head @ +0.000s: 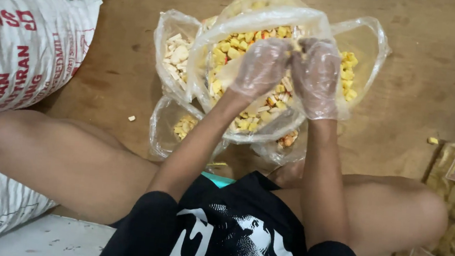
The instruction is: Manual sorting of cassava chips to remove defects or specific pieces from a large plastic bag.
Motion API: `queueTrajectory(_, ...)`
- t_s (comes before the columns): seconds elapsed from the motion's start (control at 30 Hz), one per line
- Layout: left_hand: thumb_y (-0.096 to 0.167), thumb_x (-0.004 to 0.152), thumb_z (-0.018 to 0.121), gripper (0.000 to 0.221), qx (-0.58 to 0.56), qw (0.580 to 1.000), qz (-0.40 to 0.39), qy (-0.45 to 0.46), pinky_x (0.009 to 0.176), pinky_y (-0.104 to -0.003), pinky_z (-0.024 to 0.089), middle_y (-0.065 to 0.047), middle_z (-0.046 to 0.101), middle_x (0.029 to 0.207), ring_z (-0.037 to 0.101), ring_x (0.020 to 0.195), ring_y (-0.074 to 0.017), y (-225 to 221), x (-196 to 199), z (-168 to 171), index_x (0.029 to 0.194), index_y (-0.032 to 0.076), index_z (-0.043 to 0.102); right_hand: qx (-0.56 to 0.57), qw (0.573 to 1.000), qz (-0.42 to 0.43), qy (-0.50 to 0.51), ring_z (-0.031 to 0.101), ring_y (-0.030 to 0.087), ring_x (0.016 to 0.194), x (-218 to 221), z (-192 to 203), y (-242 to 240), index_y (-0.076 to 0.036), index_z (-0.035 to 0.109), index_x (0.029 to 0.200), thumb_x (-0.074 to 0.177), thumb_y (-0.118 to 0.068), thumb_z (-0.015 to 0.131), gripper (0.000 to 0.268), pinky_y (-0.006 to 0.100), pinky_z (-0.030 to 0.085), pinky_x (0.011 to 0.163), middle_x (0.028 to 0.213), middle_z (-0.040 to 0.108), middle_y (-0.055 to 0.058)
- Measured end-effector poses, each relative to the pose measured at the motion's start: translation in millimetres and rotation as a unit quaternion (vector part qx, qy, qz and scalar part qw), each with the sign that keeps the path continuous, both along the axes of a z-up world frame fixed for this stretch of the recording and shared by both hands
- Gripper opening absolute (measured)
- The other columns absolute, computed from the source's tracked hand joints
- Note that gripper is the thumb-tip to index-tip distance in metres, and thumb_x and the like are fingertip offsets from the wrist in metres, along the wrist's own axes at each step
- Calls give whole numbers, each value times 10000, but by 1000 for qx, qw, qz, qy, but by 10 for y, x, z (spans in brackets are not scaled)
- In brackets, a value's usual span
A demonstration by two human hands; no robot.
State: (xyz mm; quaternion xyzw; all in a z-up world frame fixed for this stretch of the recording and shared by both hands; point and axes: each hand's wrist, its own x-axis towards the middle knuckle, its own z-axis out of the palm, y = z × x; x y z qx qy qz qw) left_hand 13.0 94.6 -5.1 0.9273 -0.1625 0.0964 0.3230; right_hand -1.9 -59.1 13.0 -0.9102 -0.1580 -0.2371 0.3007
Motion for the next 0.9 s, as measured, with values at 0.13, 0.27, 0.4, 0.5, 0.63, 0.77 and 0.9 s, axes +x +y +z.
queueTrajectory(0.13,261,882,673,244,11,999,34,29,771,-493,610,-147,685,893,717,919,-390,650,-87,-417,1073,109,666,50,994,84,48,690,412,916,22,-204,321,-24,748,1052,836,-117,796,240,492,545,882,842,696,175)
queueTrajectory(0.27,289,903,617,223,88,994,61,23,701,-490,586,-155,622,839,701,857,-388,920,-319,-575,1009,94,598,59,988,136,38,709,381,938,131,-688,588,-39,746,1063,811,-77,811,263,462,560,893,872,712,145)
queueTrajectory(0.4,219,843,503,375,419,898,75,-108,525,-388,455,-204,618,833,602,675,-257,1091,-415,-855,1058,-73,597,-11,983,132,125,707,386,991,114,-829,829,-56,743,1123,828,-133,750,305,491,558,950,920,733,172)
queueTrajectory(0.5,228,882,482,388,527,835,73,-137,606,-377,470,-196,624,913,609,759,-254,997,-455,-873,1110,-64,596,-64,974,124,176,708,351,1026,149,-977,945,-116,723,1185,834,-195,718,360,462,563,965,965,732,146)
queueTrajectory(0.63,239,935,454,406,663,726,69,-169,714,-361,491,-186,633,1019,619,869,-249,1071,-469,-983,1179,-52,596,-96,963,144,205,704,403,1039,205,-938,1102,-38,717,1185,841,-154,679,365,494,561,974,1044,722,203)
queueTrajectory(0.77,251,987,425,427,773,599,51,-202,822,-346,511,-175,642,1126,629,980,-245,1074,-467,-1147,1248,-39,596,-85,953,114,266,663,438,1108,284,-1024,1258,-89,666,1325,862,-127,637,466,533,568,957,1137,672,224)
queueTrajectory(0.9,263,1039,397,448,861,454,31,-228,929,-330,532,-164,651,1232,640,1091,-240,1078,-474,-1298,1317,-27,596,-57,943,146,295,657,455,1104,335,-1200,1353,-142,671,1321,937,-136,603,390,535,563,947,1128,643,221)
